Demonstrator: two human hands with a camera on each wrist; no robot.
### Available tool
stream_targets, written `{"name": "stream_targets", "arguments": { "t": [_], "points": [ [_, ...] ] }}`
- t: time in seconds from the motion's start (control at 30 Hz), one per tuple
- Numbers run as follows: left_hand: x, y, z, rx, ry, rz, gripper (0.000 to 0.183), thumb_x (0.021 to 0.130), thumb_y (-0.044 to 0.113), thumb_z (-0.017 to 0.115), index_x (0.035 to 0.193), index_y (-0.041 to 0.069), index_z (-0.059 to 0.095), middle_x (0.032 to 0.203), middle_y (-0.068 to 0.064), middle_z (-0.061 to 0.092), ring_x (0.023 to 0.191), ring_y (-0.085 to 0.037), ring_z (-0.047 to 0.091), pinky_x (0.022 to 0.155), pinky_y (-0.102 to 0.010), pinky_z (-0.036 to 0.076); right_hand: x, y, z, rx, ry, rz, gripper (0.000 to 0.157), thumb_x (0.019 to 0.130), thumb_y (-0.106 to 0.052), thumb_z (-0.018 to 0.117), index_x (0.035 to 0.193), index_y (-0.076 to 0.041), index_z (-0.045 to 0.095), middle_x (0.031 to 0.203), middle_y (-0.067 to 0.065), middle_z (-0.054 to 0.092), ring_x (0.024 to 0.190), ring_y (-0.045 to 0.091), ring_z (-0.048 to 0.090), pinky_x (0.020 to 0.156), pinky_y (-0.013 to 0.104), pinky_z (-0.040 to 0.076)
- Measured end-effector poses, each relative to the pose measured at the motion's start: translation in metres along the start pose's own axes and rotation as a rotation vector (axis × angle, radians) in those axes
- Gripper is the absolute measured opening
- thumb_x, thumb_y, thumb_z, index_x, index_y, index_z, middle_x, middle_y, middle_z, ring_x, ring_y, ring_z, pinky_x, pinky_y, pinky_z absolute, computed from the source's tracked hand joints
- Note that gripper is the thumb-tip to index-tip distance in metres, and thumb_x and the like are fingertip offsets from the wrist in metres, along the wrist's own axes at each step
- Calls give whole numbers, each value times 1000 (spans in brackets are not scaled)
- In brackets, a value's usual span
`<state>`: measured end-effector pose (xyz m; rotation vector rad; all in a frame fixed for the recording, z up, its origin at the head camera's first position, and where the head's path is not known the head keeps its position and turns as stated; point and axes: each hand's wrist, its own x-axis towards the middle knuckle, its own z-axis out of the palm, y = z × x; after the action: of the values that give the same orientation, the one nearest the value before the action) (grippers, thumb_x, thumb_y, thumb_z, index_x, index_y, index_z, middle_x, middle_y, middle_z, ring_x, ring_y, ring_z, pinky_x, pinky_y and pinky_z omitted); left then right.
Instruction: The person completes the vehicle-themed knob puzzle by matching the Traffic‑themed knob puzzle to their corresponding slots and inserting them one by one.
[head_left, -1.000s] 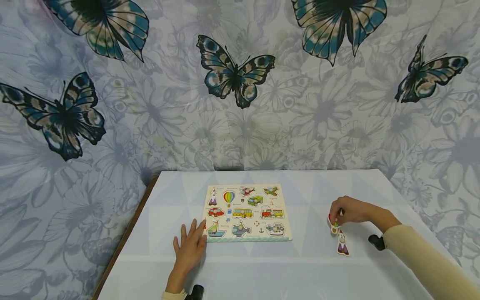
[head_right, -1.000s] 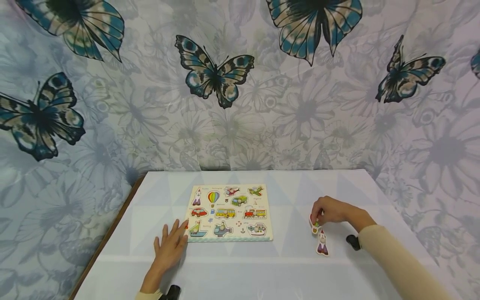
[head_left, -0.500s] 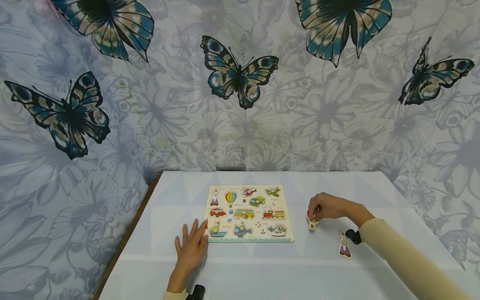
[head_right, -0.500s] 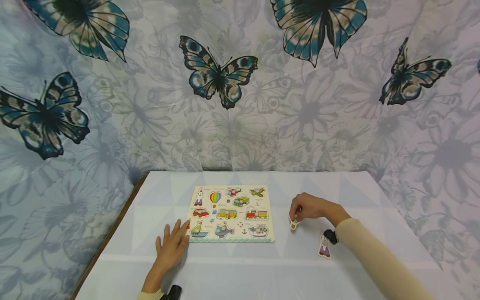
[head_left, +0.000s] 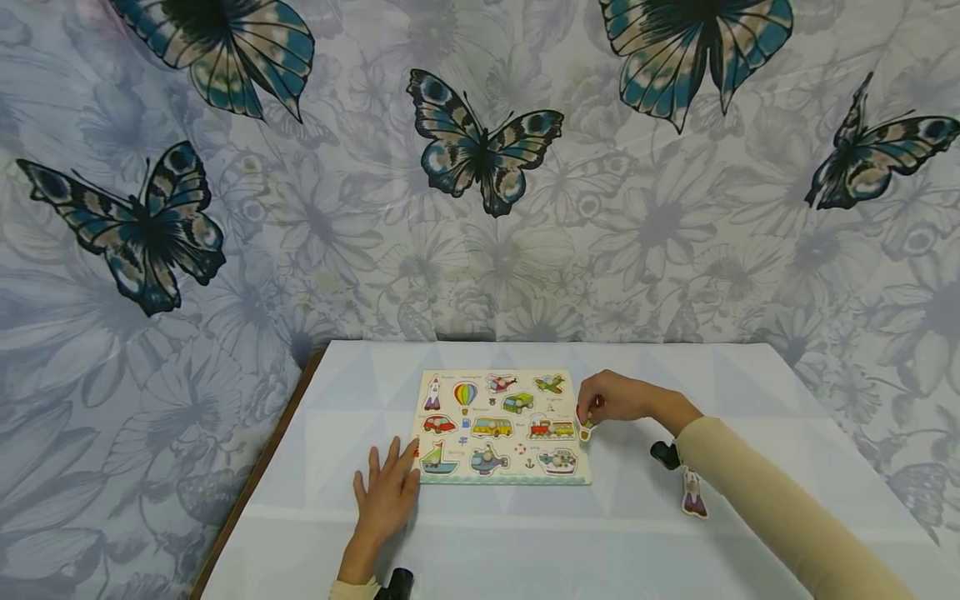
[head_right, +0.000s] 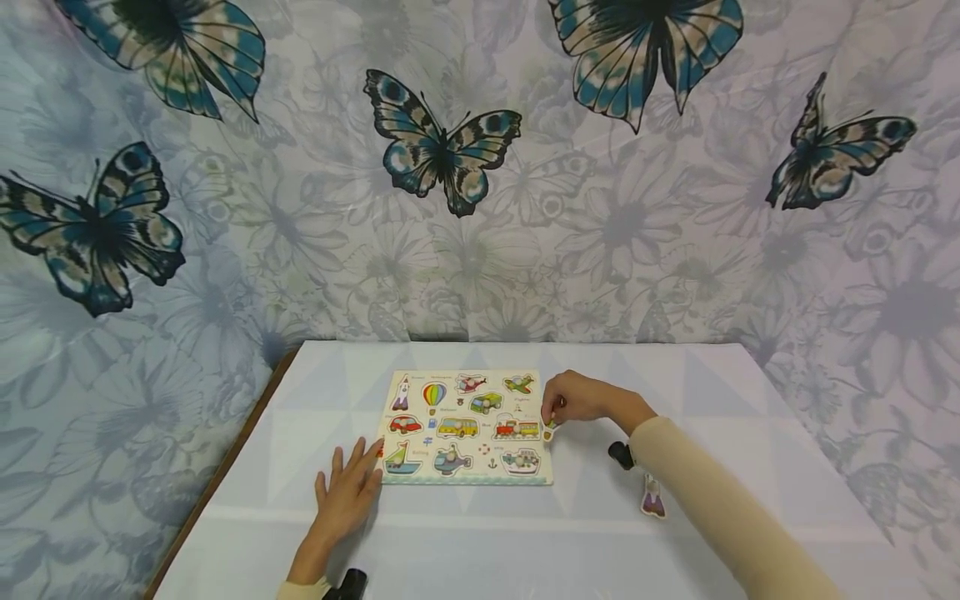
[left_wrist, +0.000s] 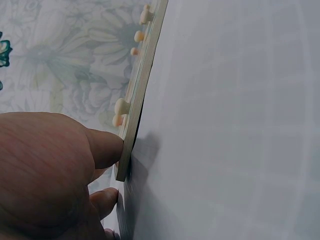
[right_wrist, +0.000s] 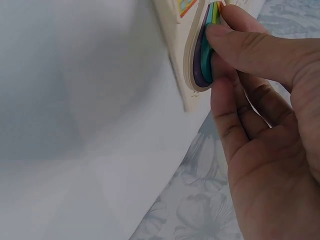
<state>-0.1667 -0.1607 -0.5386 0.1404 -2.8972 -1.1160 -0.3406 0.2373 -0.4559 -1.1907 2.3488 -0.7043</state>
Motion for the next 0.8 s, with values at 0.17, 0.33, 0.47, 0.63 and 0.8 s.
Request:
{"name": "stream_targets", "arguments": {
  "t": [0.17,0.33,0.47,0.63,0.8],
  "points": [
    [1,0,1,1,-1,1,49,103,19,51,151,13,46,161,-26,27,149,-57,1,108,-76,-6,21,-8,-3,-26,2,-27,16,86,5,71,90,-10,77,94,2,70,81,10,62,75,26,54],
    [1,0,0,6,4,6,49,102,19,52,150,13,46,160,-27,28,149,-58,3,108,-77,-5,42,-14,-6,-47,4,-58,14,88,3,71,92,-8,77,94,4,69,81,10,64,76,25,55],
    [1,1,0,1,9,6,49,102,19,53,150,12,47,160,-27,29,148,-58,4,108,-77,-4,59,-21,-5,-61,-1,-47,12,89,0,72,92,-10,77,95,1,69,82,8,63,77,25,55],
    [1,1,1,-6,13,3,49,102,19,52,150,12,47,160,-27,29,149,-58,3,108,-77,-5,78,-30,-3,-58,-18,-24,10,90,-3,72,93,-11,76,98,1,70,84,7,63,78,24,54],
    [0,2,0,1,10,5,49,102,18,52,150,12,47,160,-27,29,148,-58,4,108,-77,-4,96,-38,-1,-95,-17,-43,9,92,-5,71,94,-12,77,98,-1,69,82,5,61,76,23,53]
  ]
}}
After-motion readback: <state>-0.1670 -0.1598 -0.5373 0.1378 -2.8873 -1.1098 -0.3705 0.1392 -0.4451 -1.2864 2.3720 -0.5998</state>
